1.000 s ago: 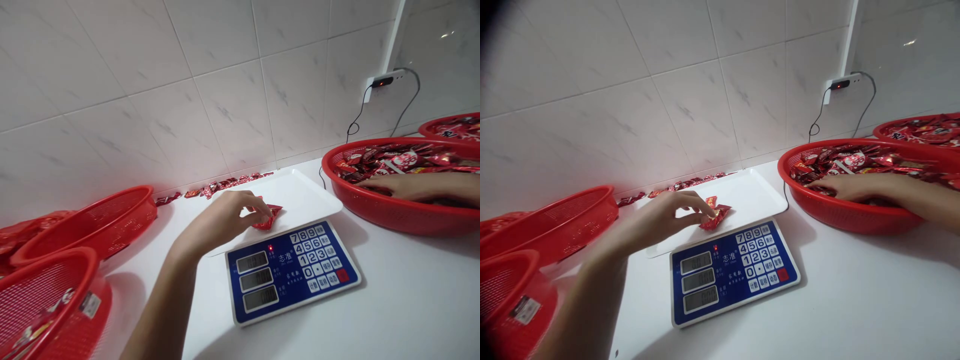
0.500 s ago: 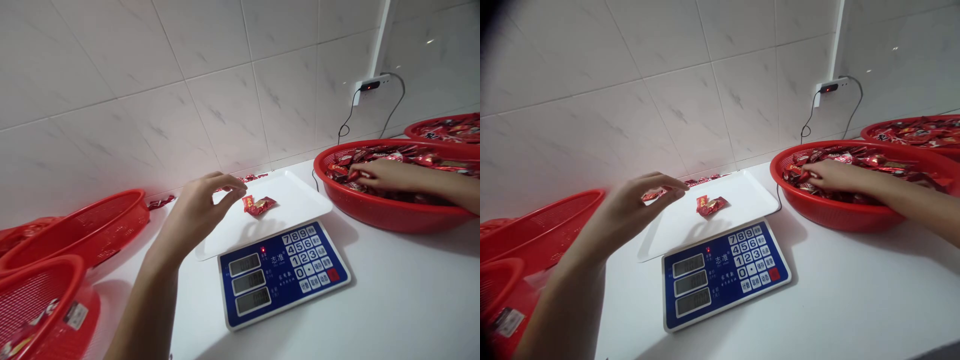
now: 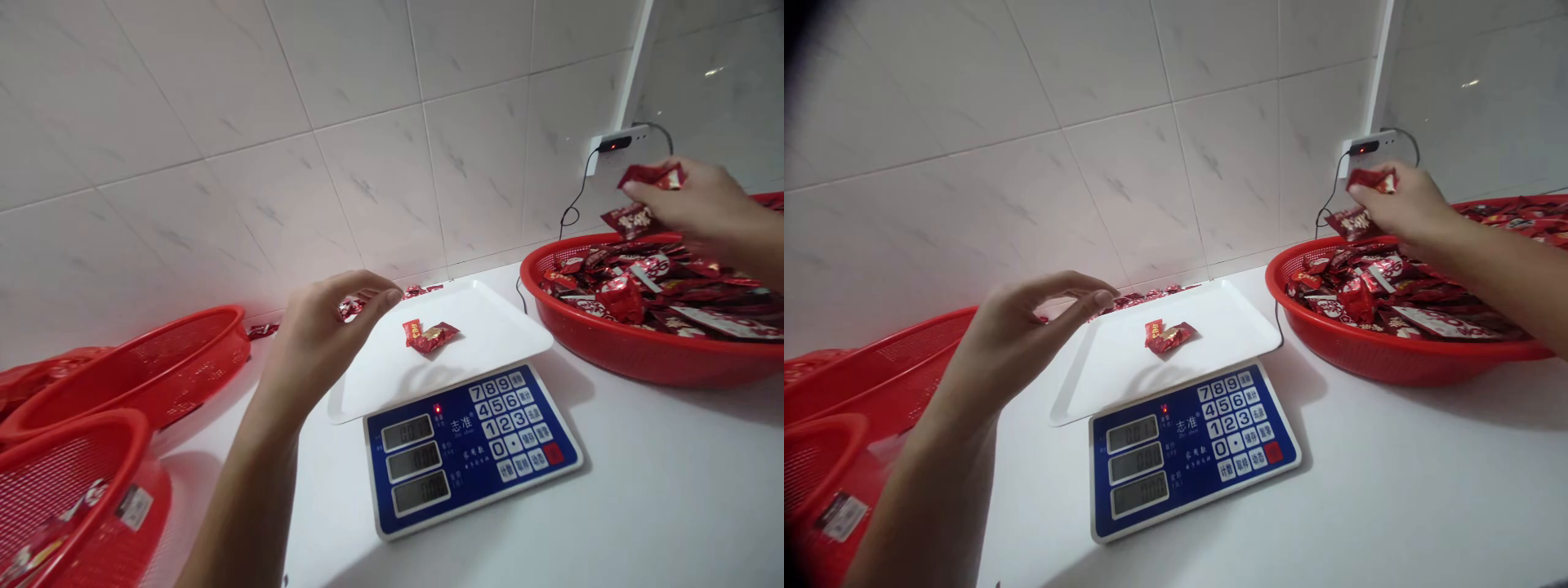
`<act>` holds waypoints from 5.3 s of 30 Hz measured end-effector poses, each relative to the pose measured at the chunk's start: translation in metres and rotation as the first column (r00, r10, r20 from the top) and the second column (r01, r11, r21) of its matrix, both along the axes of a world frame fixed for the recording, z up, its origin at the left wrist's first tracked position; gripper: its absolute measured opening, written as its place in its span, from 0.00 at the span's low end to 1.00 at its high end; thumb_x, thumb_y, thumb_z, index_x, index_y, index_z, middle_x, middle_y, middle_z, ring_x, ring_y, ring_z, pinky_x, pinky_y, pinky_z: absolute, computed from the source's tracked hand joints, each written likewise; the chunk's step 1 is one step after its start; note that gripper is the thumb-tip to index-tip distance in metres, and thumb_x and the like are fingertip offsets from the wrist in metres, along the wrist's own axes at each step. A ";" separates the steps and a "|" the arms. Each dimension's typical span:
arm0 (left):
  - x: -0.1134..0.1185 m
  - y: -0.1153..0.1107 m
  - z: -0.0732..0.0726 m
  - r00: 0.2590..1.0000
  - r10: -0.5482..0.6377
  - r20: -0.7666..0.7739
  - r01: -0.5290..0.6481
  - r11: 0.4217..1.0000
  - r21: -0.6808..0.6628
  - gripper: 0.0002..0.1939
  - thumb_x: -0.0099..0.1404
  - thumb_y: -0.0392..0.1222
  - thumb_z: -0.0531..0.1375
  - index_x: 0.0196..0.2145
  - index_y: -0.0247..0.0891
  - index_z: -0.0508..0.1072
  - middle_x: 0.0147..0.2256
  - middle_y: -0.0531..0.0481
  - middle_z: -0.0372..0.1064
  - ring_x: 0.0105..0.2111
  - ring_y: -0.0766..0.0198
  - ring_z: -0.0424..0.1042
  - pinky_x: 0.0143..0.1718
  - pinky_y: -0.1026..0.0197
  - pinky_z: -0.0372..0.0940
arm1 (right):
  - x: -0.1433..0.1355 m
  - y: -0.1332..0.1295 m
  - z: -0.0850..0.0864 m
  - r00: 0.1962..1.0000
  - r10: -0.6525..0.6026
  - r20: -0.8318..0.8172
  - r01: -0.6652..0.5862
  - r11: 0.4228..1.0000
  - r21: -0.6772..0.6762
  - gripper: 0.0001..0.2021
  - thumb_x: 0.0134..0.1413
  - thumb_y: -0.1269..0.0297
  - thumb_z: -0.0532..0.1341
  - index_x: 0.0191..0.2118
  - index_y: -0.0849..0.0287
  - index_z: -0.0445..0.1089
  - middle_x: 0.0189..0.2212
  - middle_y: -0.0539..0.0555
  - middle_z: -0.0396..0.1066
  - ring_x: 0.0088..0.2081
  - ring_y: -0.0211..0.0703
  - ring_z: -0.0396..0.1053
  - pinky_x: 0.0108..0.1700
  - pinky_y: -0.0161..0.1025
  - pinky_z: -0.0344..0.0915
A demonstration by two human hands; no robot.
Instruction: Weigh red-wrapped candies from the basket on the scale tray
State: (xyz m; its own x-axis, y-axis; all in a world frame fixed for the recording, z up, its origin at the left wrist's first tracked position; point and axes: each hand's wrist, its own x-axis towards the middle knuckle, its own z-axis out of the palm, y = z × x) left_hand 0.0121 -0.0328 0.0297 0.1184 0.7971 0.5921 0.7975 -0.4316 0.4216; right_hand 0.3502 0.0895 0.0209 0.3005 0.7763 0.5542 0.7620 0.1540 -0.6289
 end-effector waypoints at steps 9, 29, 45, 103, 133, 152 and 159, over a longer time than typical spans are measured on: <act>0.024 0.009 -0.021 0.940 -0.202 0.275 0.260 0.946 -0.195 0.21 0.68 0.54 0.58 0.51 0.38 0.73 0.41 0.44 0.77 0.38 0.59 0.76 0.38 0.59 0.70 | -0.149 -0.060 -0.020 0.287 0.773 -0.565 -0.937 0.348 0.000 0.14 0.59 0.54 0.65 0.35 0.61 0.67 0.23 0.49 0.66 0.22 0.33 0.62 0.22 0.32 0.59; 0.003 0.029 -0.023 0.963 -0.149 0.225 0.211 0.935 -0.285 0.15 0.60 0.52 0.64 0.31 0.35 0.77 0.26 0.48 0.73 0.27 0.62 0.69 0.27 0.61 0.61 | -0.148 -0.039 -0.037 0.265 0.871 -0.414 -0.963 0.258 -0.074 0.18 0.53 0.49 0.68 0.31 0.60 0.67 0.25 0.47 0.66 0.27 0.35 0.62 0.30 0.34 0.57; 0.006 0.023 -0.025 0.973 -0.180 0.146 0.187 0.982 -0.033 0.12 0.63 0.49 0.65 0.42 0.42 0.77 0.43 0.47 0.74 0.46 0.58 0.74 0.47 0.56 0.72 | -0.146 -0.036 -0.038 0.211 0.758 -0.618 -0.960 0.280 0.017 0.14 0.53 0.54 0.69 0.31 0.60 0.71 0.22 0.50 0.68 0.25 0.36 0.65 0.26 0.33 0.61; 0.001 0.032 -0.032 0.968 -0.214 0.127 0.243 0.924 -0.295 0.07 0.64 0.43 0.62 0.36 0.37 0.78 0.30 0.48 0.77 0.27 0.62 0.73 0.26 0.62 0.64 | -0.142 -0.022 -0.044 0.129 0.847 -0.516 -0.991 0.123 -0.047 0.21 0.52 0.46 0.68 0.31 0.62 0.71 0.21 0.48 0.66 0.21 0.31 0.63 0.21 0.29 0.59; 0.002 0.040 -0.036 0.946 -0.061 0.318 0.168 0.931 -0.323 0.16 0.62 0.54 0.62 0.33 0.36 0.74 0.28 0.45 0.76 0.29 0.59 0.75 0.30 0.59 0.68 | -0.139 -0.017 -0.045 0.475 0.795 -0.377 -0.879 0.410 -0.244 0.16 0.59 0.55 0.63 0.26 0.59 0.64 0.19 0.49 0.64 0.19 0.33 0.58 0.22 0.34 0.54; -0.001 0.031 -0.028 0.978 -0.096 0.184 0.139 0.962 -0.237 0.19 0.64 0.56 0.62 0.41 0.38 0.79 0.39 0.44 0.79 0.40 0.57 0.76 0.40 0.59 0.68 | -0.147 -0.039 -0.030 0.314 0.738 -0.597 -0.924 0.381 -0.015 0.11 0.65 0.61 0.61 0.40 0.59 0.57 0.21 0.50 0.73 0.21 0.39 0.74 0.25 0.33 0.70; 0.019 0.016 -0.024 0.979 -0.161 0.127 0.179 0.973 -0.144 0.08 0.65 0.46 0.62 0.34 0.39 0.75 0.30 0.51 0.76 0.31 0.62 0.75 0.31 0.63 0.66 | -0.160 -0.065 -0.031 0.251 0.825 -0.506 -0.946 0.319 0.051 0.20 0.61 0.48 0.62 0.45 0.56 0.55 0.19 0.45 0.70 0.19 0.40 0.71 0.21 0.34 0.66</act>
State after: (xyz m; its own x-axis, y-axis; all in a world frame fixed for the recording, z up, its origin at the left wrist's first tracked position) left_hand 0.0314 -0.0166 0.0056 0.1993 0.8536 0.4813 0.6608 -0.4798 0.5772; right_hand 0.1903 0.0250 -0.0098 -0.5467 0.7539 0.3644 -0.0824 0.3846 -0.9194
